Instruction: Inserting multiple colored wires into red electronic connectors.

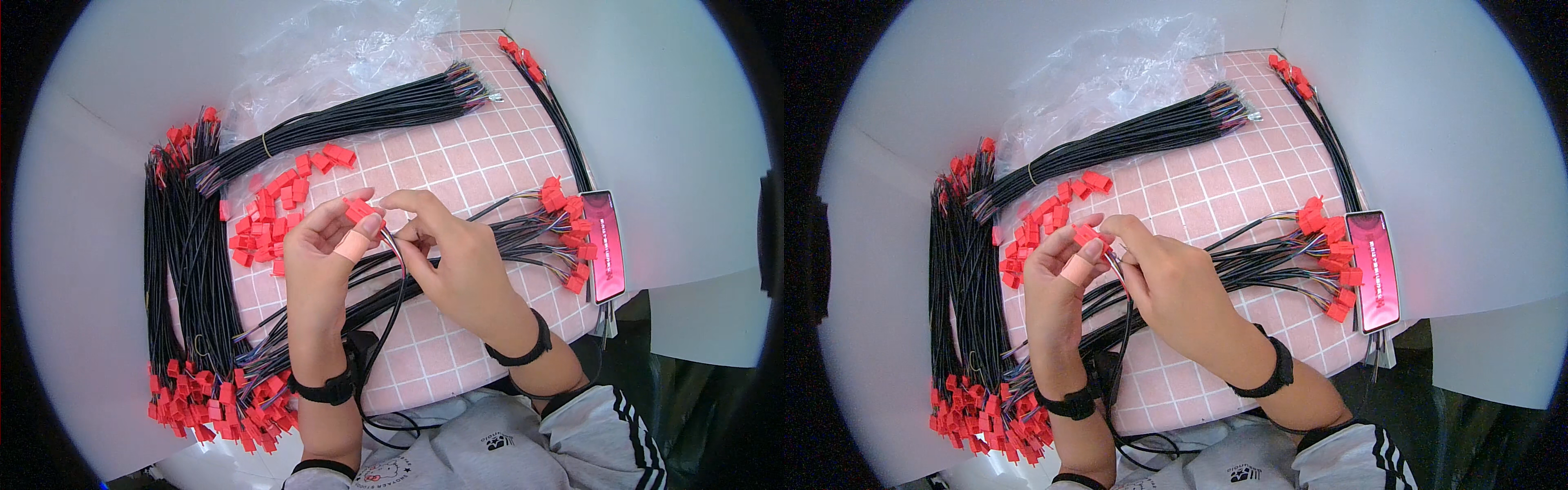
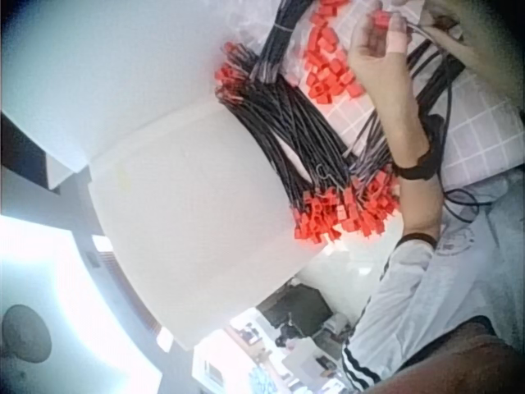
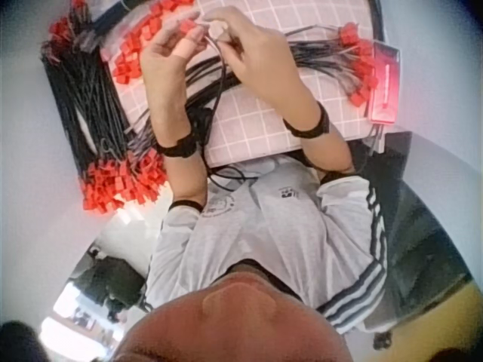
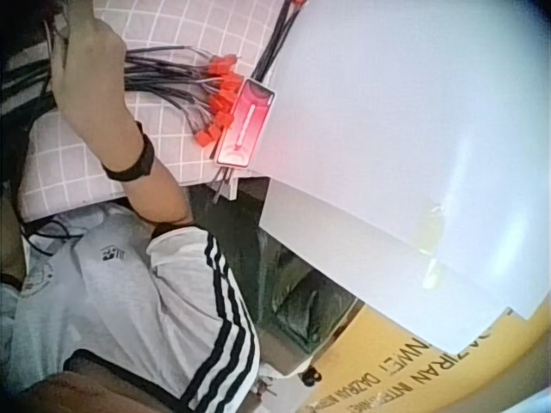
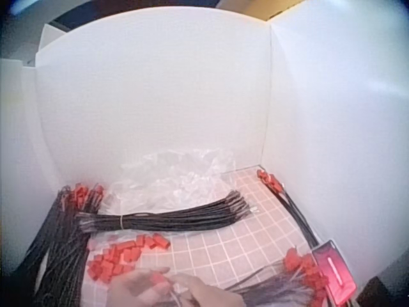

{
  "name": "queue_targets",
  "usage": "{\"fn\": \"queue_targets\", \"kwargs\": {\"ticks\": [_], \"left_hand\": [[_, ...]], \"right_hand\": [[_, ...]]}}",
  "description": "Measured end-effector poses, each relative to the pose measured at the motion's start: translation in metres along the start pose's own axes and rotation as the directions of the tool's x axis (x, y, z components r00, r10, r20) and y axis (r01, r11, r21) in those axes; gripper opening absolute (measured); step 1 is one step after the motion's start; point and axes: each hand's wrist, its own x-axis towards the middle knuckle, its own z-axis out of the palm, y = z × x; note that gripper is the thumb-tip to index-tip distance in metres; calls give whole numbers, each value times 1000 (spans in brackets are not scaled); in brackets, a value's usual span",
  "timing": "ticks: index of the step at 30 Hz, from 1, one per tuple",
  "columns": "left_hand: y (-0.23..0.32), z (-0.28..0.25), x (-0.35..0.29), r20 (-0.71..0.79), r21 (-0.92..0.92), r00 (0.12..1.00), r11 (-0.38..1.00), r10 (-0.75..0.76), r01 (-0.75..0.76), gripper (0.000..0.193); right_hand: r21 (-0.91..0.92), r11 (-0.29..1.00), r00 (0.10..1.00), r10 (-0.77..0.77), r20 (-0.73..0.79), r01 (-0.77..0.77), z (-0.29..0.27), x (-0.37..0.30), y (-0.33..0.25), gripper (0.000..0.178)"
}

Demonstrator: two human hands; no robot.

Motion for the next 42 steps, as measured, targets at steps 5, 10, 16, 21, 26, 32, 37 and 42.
{"fn": "queue_targets", "kwargs": {"ticks": [5,10,16,21,26,32,37,42], "left_hand": [[0,-1,0,51,-72,999,997,14,-10,34],[0,-2,-1,107,-155,994,988,8,9,34],[3,-4,-3,112,-35,992,998,64,-60,35],[1,-5,-1,59,-144,997,989,41,-32,35],[-1,-7,0,58,-170,997,985,52,-42,35],[1,-1,-1,102,-121,994,992,30,-18,35],[-3,-2,0,68,-141,997,990,40,-30,34],[-3,-5,4,-85,-204,996,978,16,-33,32]], "right_hand": [[96,980,984,172,52,-177,-4,2,-4,35],[141,984,994,110,-22,-105,0,1,0,34],[79,996,997,41,-58,-37,4,0,2,33],[305,948,994,104,-43,-86,4,2,-1,35],[350,895,961,243,132,-275,-3,4,-7,38],[412,896,985,171,23,-165,3,1,1,36],[467,855,969,248,14,-226,4,3,1,36],[489,847,948,297,-114,-207,1,6,-1,35]]}}
